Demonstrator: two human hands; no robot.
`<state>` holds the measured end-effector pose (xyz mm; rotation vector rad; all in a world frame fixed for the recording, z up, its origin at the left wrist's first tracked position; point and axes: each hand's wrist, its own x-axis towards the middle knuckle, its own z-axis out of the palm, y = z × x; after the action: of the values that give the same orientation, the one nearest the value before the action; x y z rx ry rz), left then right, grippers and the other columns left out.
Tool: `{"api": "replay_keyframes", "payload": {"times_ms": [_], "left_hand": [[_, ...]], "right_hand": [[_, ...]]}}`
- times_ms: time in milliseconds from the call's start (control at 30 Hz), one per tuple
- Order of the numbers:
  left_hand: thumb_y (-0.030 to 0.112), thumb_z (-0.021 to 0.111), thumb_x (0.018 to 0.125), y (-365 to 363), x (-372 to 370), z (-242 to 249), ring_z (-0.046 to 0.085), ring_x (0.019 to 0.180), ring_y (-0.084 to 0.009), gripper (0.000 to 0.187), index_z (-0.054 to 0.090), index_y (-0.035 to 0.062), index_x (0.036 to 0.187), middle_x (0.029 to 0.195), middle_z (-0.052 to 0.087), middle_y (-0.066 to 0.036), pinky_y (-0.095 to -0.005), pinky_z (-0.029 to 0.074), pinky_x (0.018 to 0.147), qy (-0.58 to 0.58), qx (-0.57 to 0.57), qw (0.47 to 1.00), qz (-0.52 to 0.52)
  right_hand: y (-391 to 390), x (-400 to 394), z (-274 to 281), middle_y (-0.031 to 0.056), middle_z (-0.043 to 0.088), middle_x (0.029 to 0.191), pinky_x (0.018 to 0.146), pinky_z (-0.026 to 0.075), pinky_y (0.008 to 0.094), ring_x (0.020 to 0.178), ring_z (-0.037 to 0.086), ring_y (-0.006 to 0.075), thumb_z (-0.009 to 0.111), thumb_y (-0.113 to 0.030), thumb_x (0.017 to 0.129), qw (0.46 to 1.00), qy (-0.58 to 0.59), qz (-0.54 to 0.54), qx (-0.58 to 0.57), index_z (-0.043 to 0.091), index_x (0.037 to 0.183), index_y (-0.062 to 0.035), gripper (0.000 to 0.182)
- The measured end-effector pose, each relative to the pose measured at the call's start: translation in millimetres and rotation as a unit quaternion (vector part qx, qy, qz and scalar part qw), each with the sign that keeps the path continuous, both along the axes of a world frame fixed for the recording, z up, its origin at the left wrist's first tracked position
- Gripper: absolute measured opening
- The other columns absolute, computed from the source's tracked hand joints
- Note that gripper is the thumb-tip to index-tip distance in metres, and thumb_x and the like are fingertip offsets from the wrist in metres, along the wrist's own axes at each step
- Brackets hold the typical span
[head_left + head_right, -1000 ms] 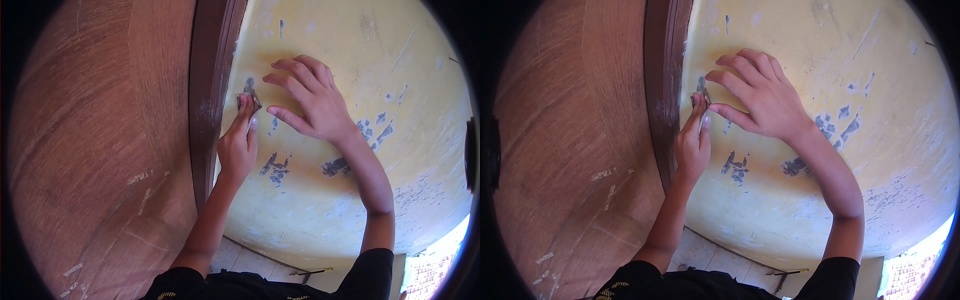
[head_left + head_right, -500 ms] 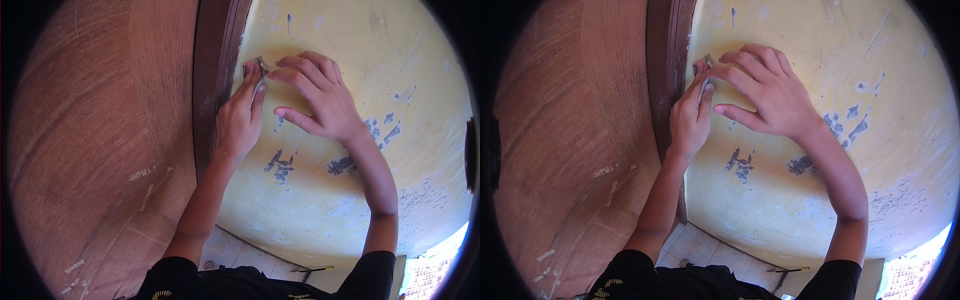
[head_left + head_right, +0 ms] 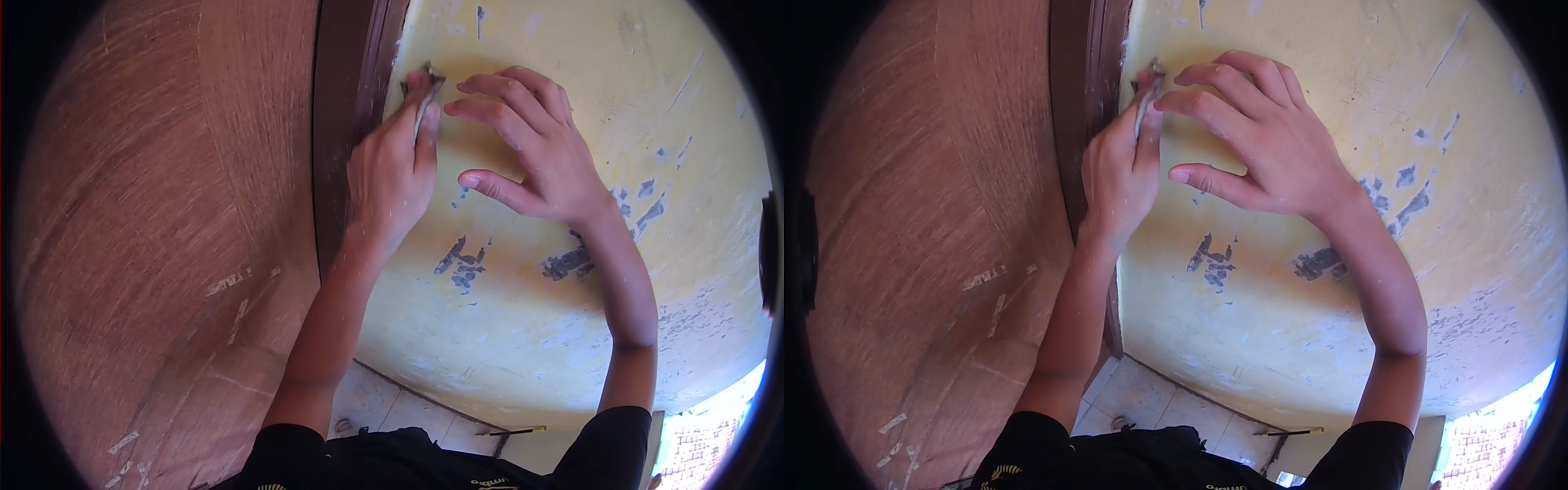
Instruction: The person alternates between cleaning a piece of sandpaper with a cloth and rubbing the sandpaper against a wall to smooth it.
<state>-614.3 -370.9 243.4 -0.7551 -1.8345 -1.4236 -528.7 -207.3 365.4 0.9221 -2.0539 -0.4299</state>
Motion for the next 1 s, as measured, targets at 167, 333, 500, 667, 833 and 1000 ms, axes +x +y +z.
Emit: {"api": "replay_keyframes", "payload": {"times_ms": [167, 333, 500, 667, 833, 1000], "left_hand": [[0.025, 0.056, 0.112, 17.0, -0.5, -64.4, 0.073, 0.118, -0.0379, 0.045, 0.06, 0.008, 0.153, 0.146, 0.067, -0.018, -0.0443, 0.062, 0.09, 0.115, 0.012, 0.992, 0.047], [0.022, 0.058, 0.11, 13.0, -9.8, -19.5, 0.074, 0.118, -0.0362, 0.049, 0.057, 0.0102, 0.157, 0.149, 0.065, -0.016, -0.0416, 0.064, 0.085, 0.101, 0.024, 0.993, 0.059], [0.021, 0.055, 0.112, 20.1, 3.3, -64.2, 0.063, 0.134, -0.0378, 0.046, 0.057, 0.0055, 0.156, 0.155, 0.059, -0.019, -0.0421, 0.058, 0.1, 0.061, 0.032, 0.997, 0.037], [0.017, 0.059, 0.109, 3.2, -10.9, -23.0, 0.071, 0.123, -0.0353, 0.049, 0.056, 0.0078, 0.157, 0.156, 0.059, -0.015, -0.0419, 0.063, 0.088, 0.089, 0.002, 0.994, 0.055], [0.019, 0.057, 0.11, 10.5, 8.5, -92.0, 0.072, 0.124, -0.0324, 0.049, 0.056, 0.0064, 0.157, 0.159, 0.056, -0.016, -0.0369, 0.063, 0.087, 0.057, -0.032, 0.997, 0.037], [0.019, 0.057, 0.11, 11.6, 7.9, -77.1, 0.073, 0.122, -0.032, 0.048, 0.056, 0.0069, 0.157, 0.159, 0.057, -0.016, -0.036, 0.064, 0.085, 0.089, -0.008, 0.995, 0.035]], "right_hand": [[0.7, -0.7, 0.3, 0.0056, 0.064, 0.135, 0.108, 0.043, 0.0461, 0.131, 0.054, 0.0335, 0.073, -0.058, 0.094, 1.0, -0.006, 0.011, -0.009, 0.068, 0.135, -0.0201, 0.056], [1.7, -0.8, -1.5, 0.0055, 0.065, 0.135, 0.109, 0.041, 0.0461, 0.131, 0.053, 0.0332, 0.072, -0.06, 0.093, 1.0, -0.005, 0.008, -0.006, 0.068, 0.136, -0.0209, 0.058], [1.3, 3.8, -3.9, 0.0053, 0.064, 0.135, 0.111, 0.037, 0.0478, 0.132, 0.053, 0.0323, 0.07, -0.064, 0.093, 1.0, -0.002, -0.018, 0.005, 0.067, 0.136, -0.0225, 0.06], [0.5, 2.4, -0.3, 0.0053, 0.063, 0.138, 0.112, 0.037, 0.0479, 0.133, 0.052, 0.0321, 0.069, -0.063, 0.095, 1.0, -0.004, -0.011, -0.003, 0.067, 0.136, -0.0233, 0.057], [0.7, 2.1, -3.0, 0.0054, 0.062, 0.14, 0.115, 0.035, 0.0481, 0.134, 0.051, 0.0323, 0.069, -0.063, 0.096, 0.999, 0.004, -0.031, -0.004, 0.067, 0.137, -0.0238, 0.056], [-5.5, 0.8, -10.4, 0.0054, 0.06, 0.145, 0.117, 0.032, 0.0488, 0.137, 0.05, 0.0324, 0.068, -0.06, 0.097, 0.996, 0.049, -0.075, 0.016, 0.066, 0.139, -0.0237, 0.055]]}}
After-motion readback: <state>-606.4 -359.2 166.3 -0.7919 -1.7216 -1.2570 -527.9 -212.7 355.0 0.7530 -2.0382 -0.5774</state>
